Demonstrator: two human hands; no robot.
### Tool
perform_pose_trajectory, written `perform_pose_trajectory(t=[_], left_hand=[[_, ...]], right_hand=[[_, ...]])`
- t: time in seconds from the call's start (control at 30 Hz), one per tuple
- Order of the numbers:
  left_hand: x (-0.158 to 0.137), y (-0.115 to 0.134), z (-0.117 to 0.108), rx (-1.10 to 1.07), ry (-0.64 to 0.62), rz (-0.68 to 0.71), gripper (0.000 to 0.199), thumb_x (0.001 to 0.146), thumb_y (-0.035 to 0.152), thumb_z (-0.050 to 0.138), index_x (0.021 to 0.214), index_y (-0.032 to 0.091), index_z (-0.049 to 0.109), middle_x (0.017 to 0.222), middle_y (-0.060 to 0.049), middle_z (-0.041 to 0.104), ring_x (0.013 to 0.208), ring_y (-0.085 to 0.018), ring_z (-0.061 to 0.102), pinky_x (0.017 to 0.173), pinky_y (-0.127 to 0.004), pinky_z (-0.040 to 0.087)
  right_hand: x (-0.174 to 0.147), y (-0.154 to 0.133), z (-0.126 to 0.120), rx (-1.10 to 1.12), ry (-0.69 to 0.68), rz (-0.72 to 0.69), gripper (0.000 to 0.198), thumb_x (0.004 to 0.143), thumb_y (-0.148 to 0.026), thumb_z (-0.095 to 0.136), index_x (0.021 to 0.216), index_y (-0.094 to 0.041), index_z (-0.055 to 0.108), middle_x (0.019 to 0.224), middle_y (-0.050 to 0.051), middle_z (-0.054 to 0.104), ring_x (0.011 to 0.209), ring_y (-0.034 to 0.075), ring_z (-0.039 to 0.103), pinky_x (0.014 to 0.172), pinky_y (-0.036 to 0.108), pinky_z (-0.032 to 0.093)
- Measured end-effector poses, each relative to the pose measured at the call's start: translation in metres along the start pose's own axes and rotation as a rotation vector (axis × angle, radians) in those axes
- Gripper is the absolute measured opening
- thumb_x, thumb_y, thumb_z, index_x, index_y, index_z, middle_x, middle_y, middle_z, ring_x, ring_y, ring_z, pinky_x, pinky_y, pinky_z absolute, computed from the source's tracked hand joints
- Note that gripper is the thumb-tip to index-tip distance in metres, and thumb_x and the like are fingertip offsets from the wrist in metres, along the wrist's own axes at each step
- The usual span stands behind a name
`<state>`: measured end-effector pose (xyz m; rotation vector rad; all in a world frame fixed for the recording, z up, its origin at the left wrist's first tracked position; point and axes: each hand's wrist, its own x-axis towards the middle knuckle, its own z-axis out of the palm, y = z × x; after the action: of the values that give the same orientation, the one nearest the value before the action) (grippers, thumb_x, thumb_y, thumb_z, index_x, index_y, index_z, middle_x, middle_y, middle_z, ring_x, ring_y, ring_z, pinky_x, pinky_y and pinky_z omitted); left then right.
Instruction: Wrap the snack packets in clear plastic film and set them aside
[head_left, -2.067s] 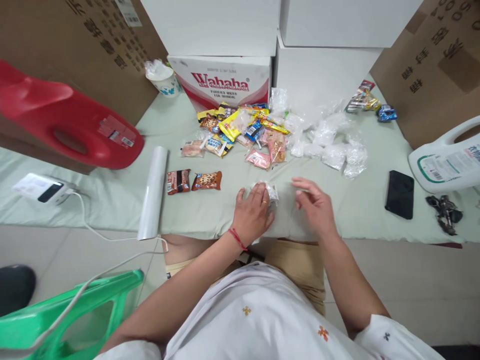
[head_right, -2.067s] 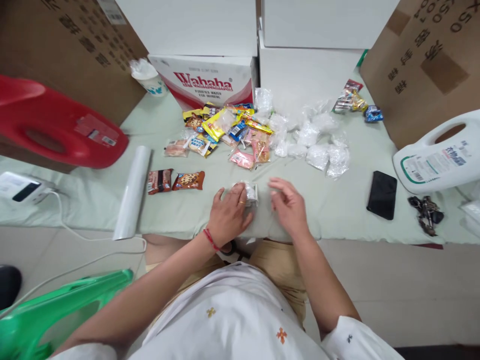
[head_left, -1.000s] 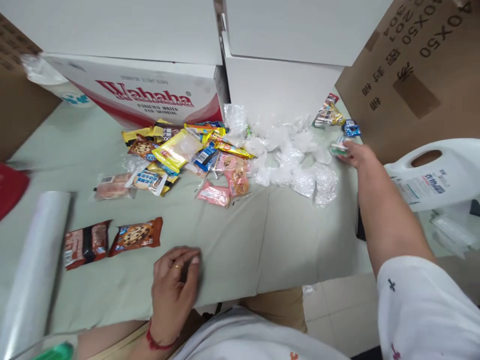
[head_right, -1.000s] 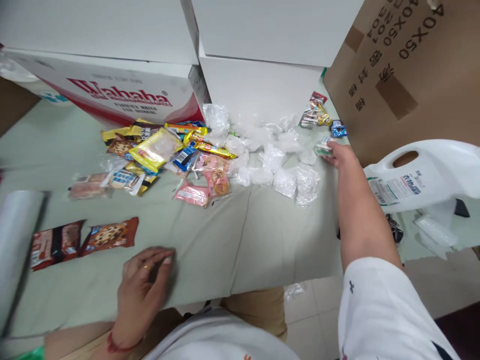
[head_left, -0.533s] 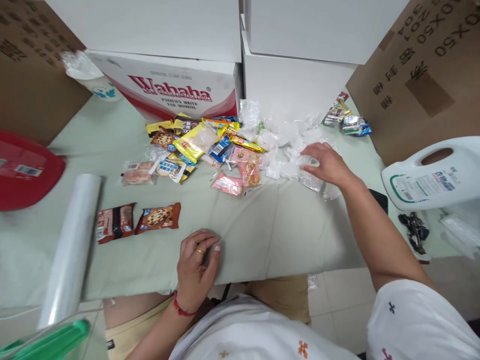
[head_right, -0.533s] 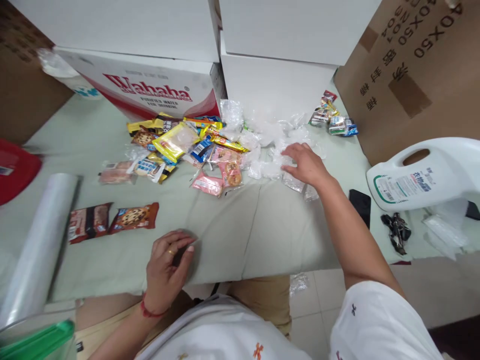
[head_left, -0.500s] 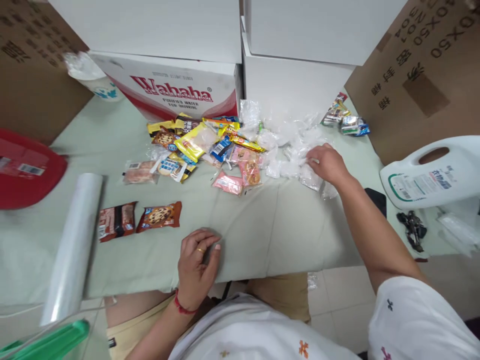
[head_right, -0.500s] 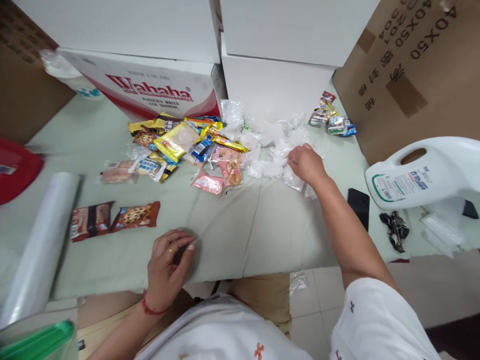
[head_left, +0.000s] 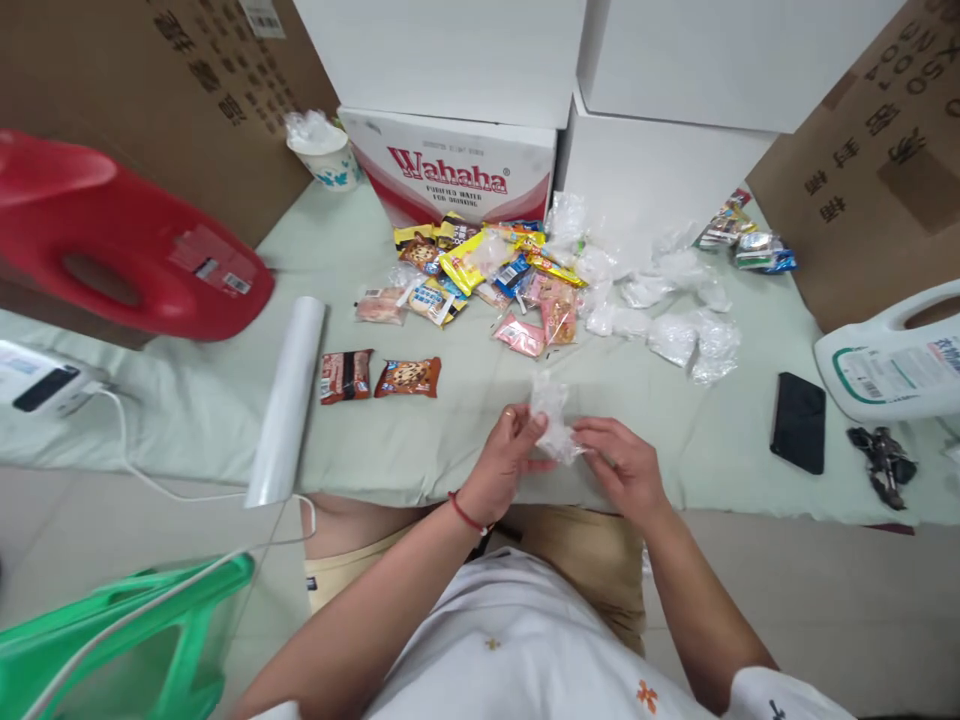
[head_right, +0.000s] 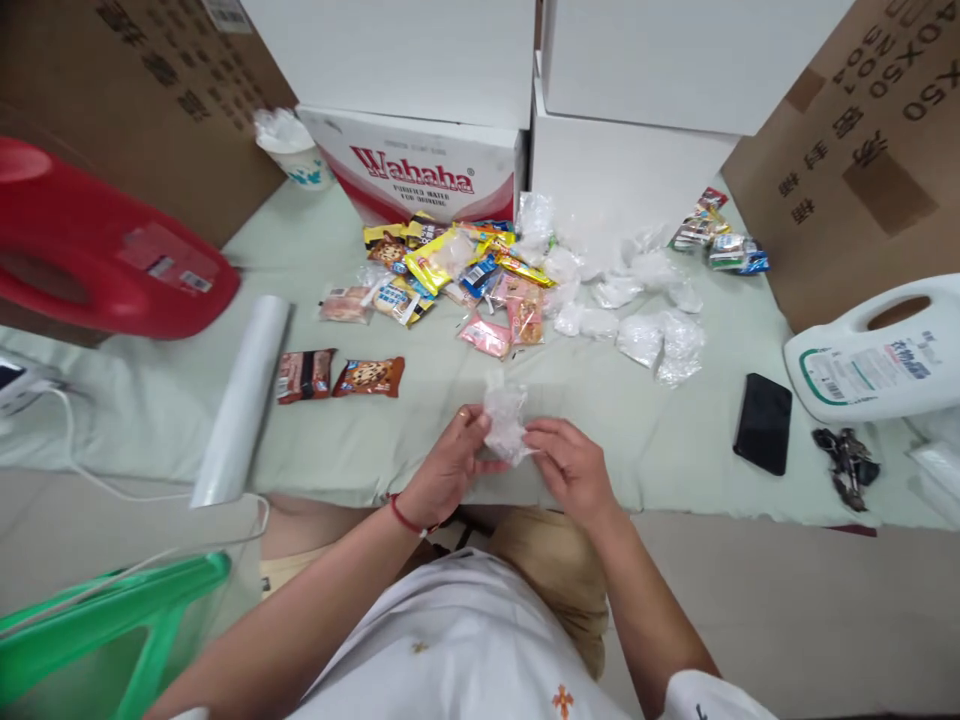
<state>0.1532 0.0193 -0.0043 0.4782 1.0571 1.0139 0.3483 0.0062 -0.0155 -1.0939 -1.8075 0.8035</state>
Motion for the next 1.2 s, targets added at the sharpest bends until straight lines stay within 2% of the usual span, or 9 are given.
perform_pose_trajectory(t=[0.13,0.23,0.37,0.5,0.63,0.8,0.93,1.03,1.2], left_hand=[[0.004,-0.006,-0.014,-0.072,0.158,0.027,0.055,0.054,0.048,0.097,0.080,0.018,0.059,0.076,0.004,0.060,0.066,-0.009,0.057,0.057,-0.020,0.052],[0.004,-0.007,-0.022,-0.186,0.129,0.023,0.052,0.054,0.045,0.097,0.080,0.018,0.060,0.076,0.005,0.061,0.065,-0.008,0.058,0.060,-0.020,0.052],[-0.005,-0.008,-0.023,-0.133,0.012,0.105,0.044,0.065,0.047,0.093,0.077,0.017,0.063,0.076,0.003,0.063,0.068,-0.008,0.057,0.064,-0.019,0.048],[-0.014,-0.012,-0.025,0.077,-0.103,0.171,0.039,0.071,0.049,0.088,0.080,0.016,0.069,0.078,0.000,0.065,0.073,-0.011,0.057,0.072,-0.024,0.049],[-0.021,-0.018,-0.026,0.247,0.216,0.308,0.042,0.077,0.058,0.080,0.088,0.020,0.066,0.082,-0.001,0.064,0.078,-0.016,0.058,0.063,-0.024,0.048],[-0.026,-0.026,-0.018,0.197,0.005,0.243,0.046,0.080,0.063,0.076,0.077,0.019,0.063,0.074,0.000,0.060,0.071,-0.014,0.056,0.064,-0.025,0.048],[-0.022,-0.021,-0.017,0.002,0.107,0.244,0.050,0.073,0.062,0.083,0.074,0.019,0.057,0.070,0.003,0.059,0.068,-0.011,0.056,0.065,-0.022,0.048],[-0.020,-0.014,-0.019,-0.042,0.065,0.236,0.052,0.074,0.063,0.082,0.076,0.020,0.053,0.065,0.006,0.055,0.055,-0.007,0.050,0.052,-0.019,0.042],[-0.018,-0.009,-0.020,-0.034,0.092,0.305,0.053,0.077,0.065,0.080,0.080,0.022,0.049,0.059,0.010,0.042,0.043,-0.003,0.033,0.039,-0.015,0.027]], right_hand=[[-0.021,-0.010,0.008,-0.089,-0.001,-0.040,0.027,0.097,-0.021,0.058,0.111,-0.034,0.078,0.115,0.008,0.075,0.097,0.023,0.070,0.084,0.041,0.059],[-0.029,-0.013,0.006,-0.008,-0.079,0.044,0.024,0.096,-0.026,0.060,0.109,-0.034,0.079,0.117,0.007,0.074,0.106,0.025,0.068,0.093,0.045,0.056],[-0.024,-0.012,0.006,0.328,0.172,0.385,0.033,0.098,-0.048,0.056,0.116,-0.029,0.075,0.125,0.009,0.071,0.115,0.027,0.065,0.094,0.043,0.056],[-0.007,-0.015,0.018,0.469,0.125,0.638,0.045,0.087,-0.064,0.068,0.101,-0.022,0.075,0.086,0.005,0.071,0.076,0.020,0.063,0.065,0.030,0.052],[0.003,-0.026,0.038,0.124,0.233,0.510,0.038,0.093,-0.057,0.063,0.082,-0.022,0.072,0.066,0.000,0.058,0.061,0.015,0.050,0.059,0.028,0.042],[0.002,-0.042,0.054,-0.078,0.243,0.259,0.028,0.099,-0.047,0.058,0.092,-0.026,0.075,0.083,0.004,0.070,0.075,0.021,0.061,0.075,0.033,0.049],[0.007,-0.034,0.044,0.075,0.420,0.455,0.031,0.094,-0.053,0.062,0.086,-0.024,0.071,0.068,0.000,0.058,0.063,0.017,0.050,0.062,0.030,0.043],[0.013,-0.017,0.032,0.279,0.438,0.590,0.037,0.087,-0.058,0.067,0.083,-0.021,0.068,0.065,-0.003,0.051,0.060,0.014,0.043,0.057,0.027,0.038],[0.010,-0.001,0.023,0.164,0.569,0.527,0.038,0.085,-0.056,0.068,0.099,-0.021,0.067,0.087,0.002,0.064,0.078,0.017,0.056,0.068,0.028,0.048]])
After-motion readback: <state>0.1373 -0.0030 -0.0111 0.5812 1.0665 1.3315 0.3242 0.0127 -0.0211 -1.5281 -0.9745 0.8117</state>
